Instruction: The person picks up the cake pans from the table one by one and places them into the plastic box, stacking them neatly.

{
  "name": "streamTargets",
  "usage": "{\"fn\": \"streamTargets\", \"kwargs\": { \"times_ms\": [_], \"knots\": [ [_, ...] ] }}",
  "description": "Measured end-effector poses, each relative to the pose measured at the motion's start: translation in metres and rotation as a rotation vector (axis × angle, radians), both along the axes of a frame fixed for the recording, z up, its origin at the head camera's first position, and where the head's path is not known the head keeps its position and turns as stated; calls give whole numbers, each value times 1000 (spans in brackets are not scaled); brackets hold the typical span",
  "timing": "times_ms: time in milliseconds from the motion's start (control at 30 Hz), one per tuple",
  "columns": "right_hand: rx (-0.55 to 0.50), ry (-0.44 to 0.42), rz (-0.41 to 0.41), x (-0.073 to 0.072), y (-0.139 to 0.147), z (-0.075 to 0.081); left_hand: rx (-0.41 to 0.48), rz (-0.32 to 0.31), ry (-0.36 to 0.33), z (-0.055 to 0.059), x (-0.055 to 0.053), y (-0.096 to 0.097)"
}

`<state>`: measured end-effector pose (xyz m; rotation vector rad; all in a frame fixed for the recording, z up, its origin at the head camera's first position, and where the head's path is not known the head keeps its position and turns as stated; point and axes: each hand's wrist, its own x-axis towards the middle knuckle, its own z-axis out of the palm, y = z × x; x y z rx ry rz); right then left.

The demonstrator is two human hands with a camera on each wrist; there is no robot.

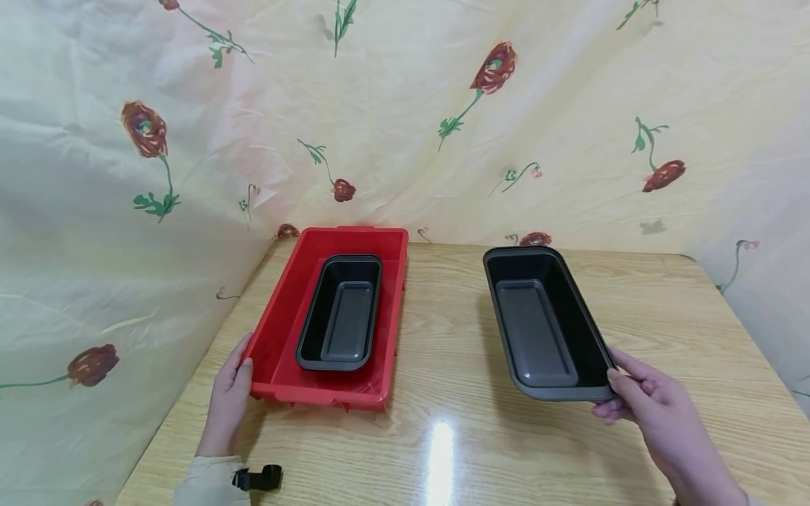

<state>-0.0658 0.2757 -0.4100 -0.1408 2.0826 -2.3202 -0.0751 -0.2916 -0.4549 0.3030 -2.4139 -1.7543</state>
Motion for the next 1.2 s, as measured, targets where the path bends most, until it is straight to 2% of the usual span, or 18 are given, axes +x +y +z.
{"fn": "streamTargets", "kwargs": {
  "times_ms": [433,667,900,1200],
  "knots": [
    [13,-7,11,-3,-18,4,-3,-1,-2,0,0,-1],
    [-1,0,17,-5,-28,5,23,-1,-1,0,0,0],
    [37,-16,28,-8,-38,7,40,0,18,0,-1,0],
    [38,-16,41,-9,-53,11,23,-5,18,0,-1,0]
  ]
}}
